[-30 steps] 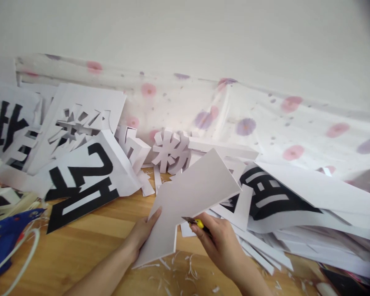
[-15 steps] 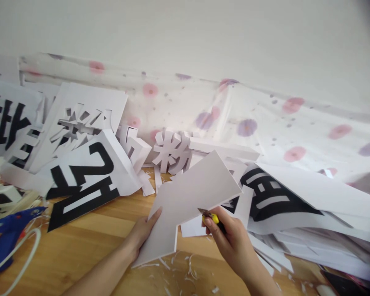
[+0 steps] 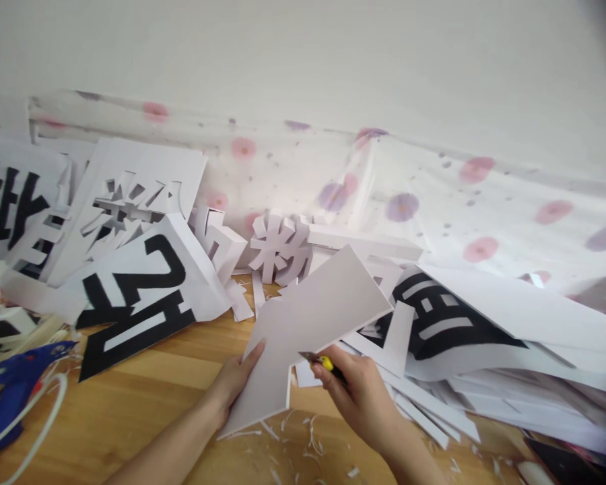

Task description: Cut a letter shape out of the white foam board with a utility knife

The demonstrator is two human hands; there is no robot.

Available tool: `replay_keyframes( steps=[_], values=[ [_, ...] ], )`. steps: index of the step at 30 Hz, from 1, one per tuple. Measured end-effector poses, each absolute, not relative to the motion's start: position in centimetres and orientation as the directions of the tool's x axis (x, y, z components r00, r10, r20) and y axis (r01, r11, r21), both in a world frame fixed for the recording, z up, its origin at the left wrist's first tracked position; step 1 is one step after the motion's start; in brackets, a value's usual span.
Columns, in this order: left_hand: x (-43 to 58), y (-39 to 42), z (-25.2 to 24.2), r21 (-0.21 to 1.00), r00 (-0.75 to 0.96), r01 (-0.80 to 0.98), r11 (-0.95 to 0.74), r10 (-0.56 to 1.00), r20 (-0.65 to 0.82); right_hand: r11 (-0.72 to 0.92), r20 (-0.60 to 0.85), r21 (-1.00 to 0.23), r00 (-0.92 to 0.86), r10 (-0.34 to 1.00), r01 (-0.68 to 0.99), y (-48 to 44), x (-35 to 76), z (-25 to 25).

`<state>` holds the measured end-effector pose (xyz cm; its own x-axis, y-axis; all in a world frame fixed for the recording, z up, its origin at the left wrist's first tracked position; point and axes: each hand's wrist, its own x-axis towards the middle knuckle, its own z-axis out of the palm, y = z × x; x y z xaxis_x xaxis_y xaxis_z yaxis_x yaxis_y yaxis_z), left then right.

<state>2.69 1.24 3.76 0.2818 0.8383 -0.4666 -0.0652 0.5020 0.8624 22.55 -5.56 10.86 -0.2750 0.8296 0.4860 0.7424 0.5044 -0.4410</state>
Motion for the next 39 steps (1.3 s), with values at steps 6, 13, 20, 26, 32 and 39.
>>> replay_keyframes(
  steps=[6, 13, 20, 26, 32, 39],
  values=[
    [2.7, 1.1, 4.3, 0.836, 0.293, -0.084, 0.542, 0.815, -0.499, 0.501, 0.534, -0.468, -0.219, 0.817, 0.729, -5.9, 22.8, 11.0],
    [2.6, 1.1, 4.5, 0.843, 0.277, -0.069, 0.533, 0.822, -0.497, 0.480, 0.540, -0.494, -0.176, 0.823, 0.725, -5.8, 23.2, 11.0],
    [2.6, 1.3, 4.0, 0.845, 0.274, -0.058, 0.532, 0.822, -0.499, 0.481, 0.494, -0.533, -0.205, 0.845, 0.696, -5.8, 22.9, 10.9],
    [2.5, 1.4, 3.4, 0.858, 0.283, -0.080, 0.507, 0.837, -0.469, 0.487, 0.456, -0.458, -0.273, 0.847, 0.744, -5.7, 22.0, 10.3],
    [2.5, 1.4, 3.5, 0.848, 0.299, -0.087, 0.522, 0.826, -0.477, 0.496, 0.522, -0.480, -0.219, 0.824, 0.723, -5.7, 22.3, 10.5],
    [2.7, 1.3, 4.0, 0.848, 0.273, -0.088, 0.522, 0.831, -0.484, 0.512, 0.495, -0.418, -0.284, 0.821, 0.751, -5.5, 21.6, 10.3]
  ],
)
